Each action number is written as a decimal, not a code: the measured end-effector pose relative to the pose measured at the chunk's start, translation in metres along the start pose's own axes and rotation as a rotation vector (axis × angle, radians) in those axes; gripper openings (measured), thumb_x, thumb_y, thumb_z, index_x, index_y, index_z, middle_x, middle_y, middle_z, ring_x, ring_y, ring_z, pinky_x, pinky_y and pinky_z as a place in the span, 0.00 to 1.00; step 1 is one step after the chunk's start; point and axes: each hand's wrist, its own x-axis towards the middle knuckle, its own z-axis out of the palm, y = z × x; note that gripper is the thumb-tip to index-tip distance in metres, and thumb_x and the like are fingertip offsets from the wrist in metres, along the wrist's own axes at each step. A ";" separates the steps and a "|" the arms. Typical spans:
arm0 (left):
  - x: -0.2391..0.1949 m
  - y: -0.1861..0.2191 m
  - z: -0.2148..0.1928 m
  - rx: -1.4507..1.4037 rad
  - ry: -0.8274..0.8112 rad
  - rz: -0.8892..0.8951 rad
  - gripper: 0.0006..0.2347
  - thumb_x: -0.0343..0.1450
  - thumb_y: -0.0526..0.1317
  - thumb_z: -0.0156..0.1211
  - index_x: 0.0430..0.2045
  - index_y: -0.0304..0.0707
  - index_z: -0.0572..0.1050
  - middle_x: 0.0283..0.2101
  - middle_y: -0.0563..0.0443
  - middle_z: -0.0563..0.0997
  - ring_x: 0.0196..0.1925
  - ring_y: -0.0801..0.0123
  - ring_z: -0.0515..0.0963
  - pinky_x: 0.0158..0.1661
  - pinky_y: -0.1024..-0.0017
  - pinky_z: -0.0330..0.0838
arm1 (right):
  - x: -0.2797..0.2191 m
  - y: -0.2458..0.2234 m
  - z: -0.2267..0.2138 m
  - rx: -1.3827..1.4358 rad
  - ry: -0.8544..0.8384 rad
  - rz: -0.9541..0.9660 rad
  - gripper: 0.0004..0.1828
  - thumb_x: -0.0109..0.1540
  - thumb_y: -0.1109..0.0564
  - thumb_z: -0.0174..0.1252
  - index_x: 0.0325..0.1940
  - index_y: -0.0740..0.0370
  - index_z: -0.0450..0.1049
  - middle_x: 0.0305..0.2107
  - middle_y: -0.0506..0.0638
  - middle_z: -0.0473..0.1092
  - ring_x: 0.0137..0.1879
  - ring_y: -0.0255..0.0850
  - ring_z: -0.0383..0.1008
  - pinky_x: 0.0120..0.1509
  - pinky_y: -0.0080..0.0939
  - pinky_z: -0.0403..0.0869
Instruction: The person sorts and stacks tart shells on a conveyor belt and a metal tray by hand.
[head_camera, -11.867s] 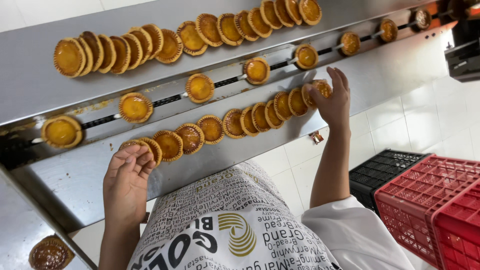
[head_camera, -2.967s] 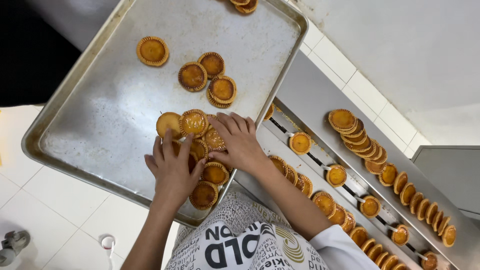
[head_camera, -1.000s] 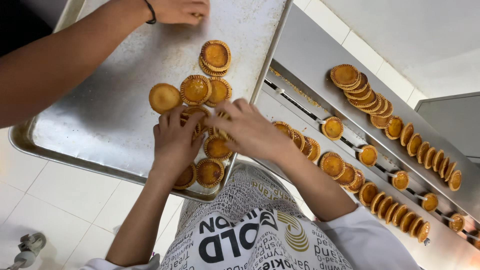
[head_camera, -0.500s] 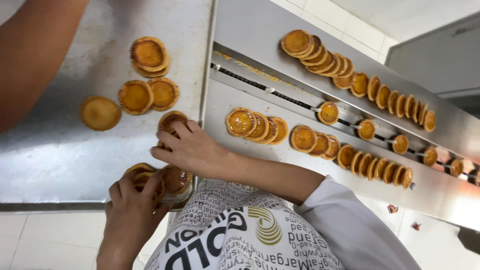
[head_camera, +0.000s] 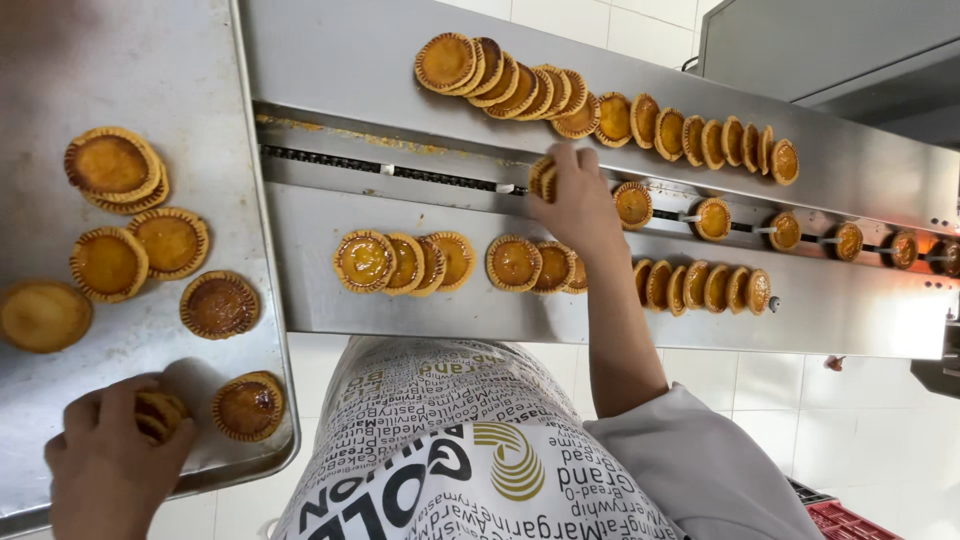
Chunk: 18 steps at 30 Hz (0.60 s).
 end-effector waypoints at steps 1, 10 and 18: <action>0.001 0.005 -0.006 0.005 0.000 0.002 0.25 0.53 0.44 0.59 0.46 0.51 0.68 0.51 0.38 0.66 0.48 0.39 0.65 0.52 0.54 0.56 | 0.006 0.024 0.006 0.005 -0.001 0.002 0.27 0.53 0.53 0.52 0.54 0.59 0.55 0.44 0.58 0.55 0.48 0.56 0.61 0.47 0.55 0.68; 0.006 0.048 -0.017 -0.700 0.155 -0.115 0.22 0.67 0.28 0.57 0.56 0.33 0.63 0.51 0.42 0.68 0.46 0.61 0.69 0.35 0.66 0.67 | 0.011 0.075 0.007 0.167 0.088 -0.007 0.29 0.52 0.52 0.59 0.54 0.61 0.61 0.51 0.58 0.51 0.56 0.55 0.58 0.57 0.54 0.64; -0.004 0.198 -0.019 -2.346 -0.734 -0.012 0.16 0.61 0.39 0.57 0.37 0.24 0.69 0.42 0.26 0.68 0.50 0.44 0.66 0.45 0.58 0.67 | 0.019 0.077 0.026 0.206 0.152 -0.188 0.36 0.48 0.54 0.65 0.55 0.60 0.55 0.48 0.57 0.52 0.55 0.54 0.50 0.60 0.52 0.55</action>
